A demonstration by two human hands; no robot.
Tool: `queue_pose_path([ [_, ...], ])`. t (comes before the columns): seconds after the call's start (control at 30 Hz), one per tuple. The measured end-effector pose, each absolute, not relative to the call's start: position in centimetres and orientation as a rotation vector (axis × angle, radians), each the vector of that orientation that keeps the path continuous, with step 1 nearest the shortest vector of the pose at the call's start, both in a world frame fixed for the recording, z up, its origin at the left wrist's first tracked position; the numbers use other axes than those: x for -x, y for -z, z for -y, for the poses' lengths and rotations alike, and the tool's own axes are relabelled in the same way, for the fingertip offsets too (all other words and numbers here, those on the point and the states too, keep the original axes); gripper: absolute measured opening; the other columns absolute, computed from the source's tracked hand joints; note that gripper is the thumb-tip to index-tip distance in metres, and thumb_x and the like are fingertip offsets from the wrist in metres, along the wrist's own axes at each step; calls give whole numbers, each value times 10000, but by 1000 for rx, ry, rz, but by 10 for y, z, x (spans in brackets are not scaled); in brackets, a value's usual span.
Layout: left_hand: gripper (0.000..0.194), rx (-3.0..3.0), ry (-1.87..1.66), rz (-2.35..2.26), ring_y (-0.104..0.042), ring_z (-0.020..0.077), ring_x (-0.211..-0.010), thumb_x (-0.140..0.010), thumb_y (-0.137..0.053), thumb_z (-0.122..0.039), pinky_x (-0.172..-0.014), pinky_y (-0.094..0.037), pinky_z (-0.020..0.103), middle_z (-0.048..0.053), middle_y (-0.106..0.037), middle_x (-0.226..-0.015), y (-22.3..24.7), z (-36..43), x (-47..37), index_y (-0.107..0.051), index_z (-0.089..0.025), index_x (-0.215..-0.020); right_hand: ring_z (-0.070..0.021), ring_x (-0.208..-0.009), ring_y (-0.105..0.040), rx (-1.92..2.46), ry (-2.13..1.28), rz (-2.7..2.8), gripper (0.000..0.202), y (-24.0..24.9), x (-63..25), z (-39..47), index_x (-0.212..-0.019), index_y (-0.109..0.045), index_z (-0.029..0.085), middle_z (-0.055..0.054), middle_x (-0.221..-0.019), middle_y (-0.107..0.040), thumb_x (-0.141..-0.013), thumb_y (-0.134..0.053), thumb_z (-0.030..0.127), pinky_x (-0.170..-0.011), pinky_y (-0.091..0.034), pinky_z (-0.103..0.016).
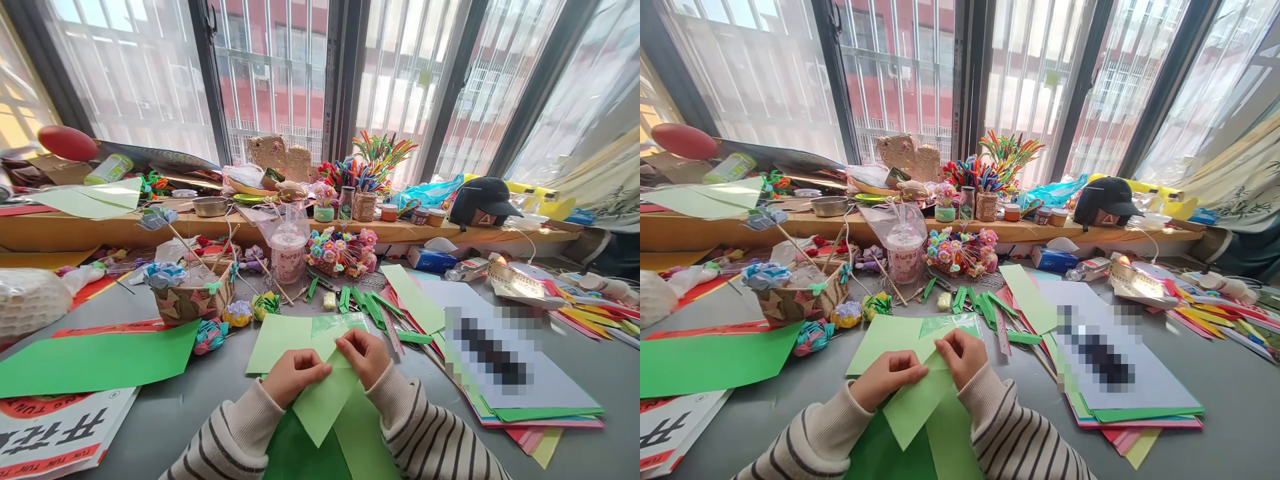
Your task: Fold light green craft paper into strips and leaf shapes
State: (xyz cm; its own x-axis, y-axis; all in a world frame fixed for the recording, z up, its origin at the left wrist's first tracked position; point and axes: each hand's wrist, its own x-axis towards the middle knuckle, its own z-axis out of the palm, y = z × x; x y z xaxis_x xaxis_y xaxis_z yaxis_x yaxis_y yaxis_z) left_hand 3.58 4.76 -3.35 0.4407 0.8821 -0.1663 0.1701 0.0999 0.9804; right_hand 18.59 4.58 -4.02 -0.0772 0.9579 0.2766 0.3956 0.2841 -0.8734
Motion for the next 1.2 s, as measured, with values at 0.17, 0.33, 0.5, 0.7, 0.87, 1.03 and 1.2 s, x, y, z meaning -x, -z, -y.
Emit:
queue_pose_path([
  [0.17,269,-1367,-721,-1005,-289,42,-413,-550,-591,-317,-410,-195,184,-74,-359,-416,31,-50,-31,-414,-134,-462,-85,-428,-319,1293,-713,1543,259,42,-195,-53,-554,-456,163,34,-460,-355,-681,-440,388,-401,-264,-200],
  [0.33,282,-1346,-729,-1038,-304,31,-383,-523,-607,-330,-385,-208,165,-82,-372,-390,29,-51,-31,-422,-128,-458,-86,-420,-311,1277,-694,1485,276,44,-193,-55,-536,-455,162,32,-451,-353,-665,-450,406,-393,-256,-201],
  [0.5,297,-1223,-738,-1128,-462,77,-391,-483,-619,-370,-428,-354,202,-38,-518,-409,34,-56,-18,-430,-140,-483,-87,-406,-310,1334,-567,1305,320,45,-208,-65,-537,-491,152,29,-436,-365,-626,-469,458,-383,-241,-203],
  [0.7,247,-1276,-936,-1182,-509,98,-473,-533,-595,-361,-488,-405,216,-24,-546,-481,29,-60,-9,-488,-138,-532,-92,-400,-333,1307,-624,1239,371,42,-217,-68,-547,-499,146,20,-442,-398,-595,-472,513,-372,-249,-209],
  [0.87,238,-1547,-814,-1012,-525,140,-690,-629,-526,-330,-617,-399,220,29,-599,-716,26,-52,-27,-578,-127,-744,-94,-420,-369,1206,-776,1393,314,40,-195,-55,-572,-486,157,22,-465,-409,-631,-476,466,-393,-286,-211],
  [1.03,251,-1736,-763,-1117,-504,128,-576,-657,-478,-331,-519,-386,208,25,-580,-600,31,-51,-27,-589,-106,-646,-111,-499,-464,1149,-873,1513,245,39,-191,-52,-640,-528,155,-11,-561,-520,-648,-492,397,-448,-367,-213],
  [1.2,197,-1998,-798,-1163,-540,156,-659,-650,-484,-271,-616,-407,234,52,-627,-684,24,-46,-24,-620,-132,-686,-127,-587,-524,1114,-838,1830,152,36,-192,-49,-653,-605,154,-36,-632,-605,-647,-519,279,-528,-415,-218],
])
